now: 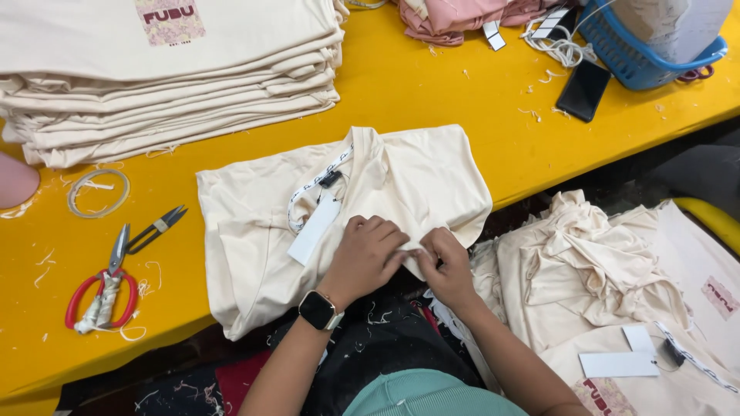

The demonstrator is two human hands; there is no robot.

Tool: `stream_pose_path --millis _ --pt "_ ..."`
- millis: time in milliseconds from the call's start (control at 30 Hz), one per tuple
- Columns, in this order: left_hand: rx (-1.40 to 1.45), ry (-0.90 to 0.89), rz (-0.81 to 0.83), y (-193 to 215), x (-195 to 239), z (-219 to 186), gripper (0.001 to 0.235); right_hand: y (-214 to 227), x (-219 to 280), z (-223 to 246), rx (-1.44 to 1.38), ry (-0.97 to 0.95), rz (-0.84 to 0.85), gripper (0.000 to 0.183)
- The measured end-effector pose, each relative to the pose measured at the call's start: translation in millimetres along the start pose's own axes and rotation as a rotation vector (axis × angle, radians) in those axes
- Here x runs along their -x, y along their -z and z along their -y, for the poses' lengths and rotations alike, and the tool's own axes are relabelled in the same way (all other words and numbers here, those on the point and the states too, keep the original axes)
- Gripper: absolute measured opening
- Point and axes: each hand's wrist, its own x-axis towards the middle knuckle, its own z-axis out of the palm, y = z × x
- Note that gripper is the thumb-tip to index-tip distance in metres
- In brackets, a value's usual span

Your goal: The person trims loose threads and tags from a cream-colored t-shirt using scissors and a seam ripper. They fold the shirt, cut the tag, and remove excess fabric from the sleeves and hem before placing it on a stack.

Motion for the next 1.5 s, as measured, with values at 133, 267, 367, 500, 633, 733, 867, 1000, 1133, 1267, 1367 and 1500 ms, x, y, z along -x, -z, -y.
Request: stream_pose_path --millis 133,267,367,500,633,733,867,1000,1133,1267,1367,1500 --pt "-0.274 0.073 -0.251 -14.2 7.1 18.2 0.028 6.5 2.4 -3.9 0.343 0.124 -0.105 0.027" --pt "0.149 0.421 -0.573 4.9 19.0 17.3 0.034 25.3 20.5 -39.7 0.037 -0.227 -0.321 0.021" --pt "0.895 0.653 -0.541 16.5 19.8 -21.9 0.014 13.0 20.5 -50.6 -0.648 -0.517 -0.423 0.005" --pt "1.379 0.759 -0.506 -32.5 42.0 29.0 0.019 16.4 8.2 -17.9 -1.397 -0.764 -0.227 0.023" --pt "1.916 0.672 -0.651 10.1 27.4 18.0 0.033 12.8 -17.9 15.3 -1.72 -0.768 -0.194 0.043" --pt "2.142 0.508 -0.732 23.0 24.3 9.9 0.043 8.3 -23.0 -0.5 -1.873 -0.573 -0.192 0.032" --pt "2.18 0.429 -0.734 19.0 32.3 11.9 0.05 3.2 -19.8 -33.5 -1.871 -0.461 -0.115 0.038" --pt "2.184 0.378 -0.742 18.2 28.4 6.1 0.053 5.0 -22.1 -30.3 -1.887 -0.475 -0.129 0.039" --pt "2.134 0.362 -0.752 9.1 29.3 7.2 0.06 7.6 -21.3 -43.6 -1.862 -0.457 -0.138 0.037" --pt "2.026 0.357 -0.764 12.7 25.3 -3.5 0.067 9.3 -23.9 -38.9 -1.919 -0.445 -0.163 0.04" --pt "1.94 0.339 -0.764 18.1 23.3 -9.9 0.066 5.6 -23.0 -49.5 -1.887 -0.536 -0.174 0.045" --pt "1.829 0.319 -0.624 20.0 37.0 0.5 0.068 11.1 -28.2 -73.0 -1.792 -0.614 -0.186 0.044"
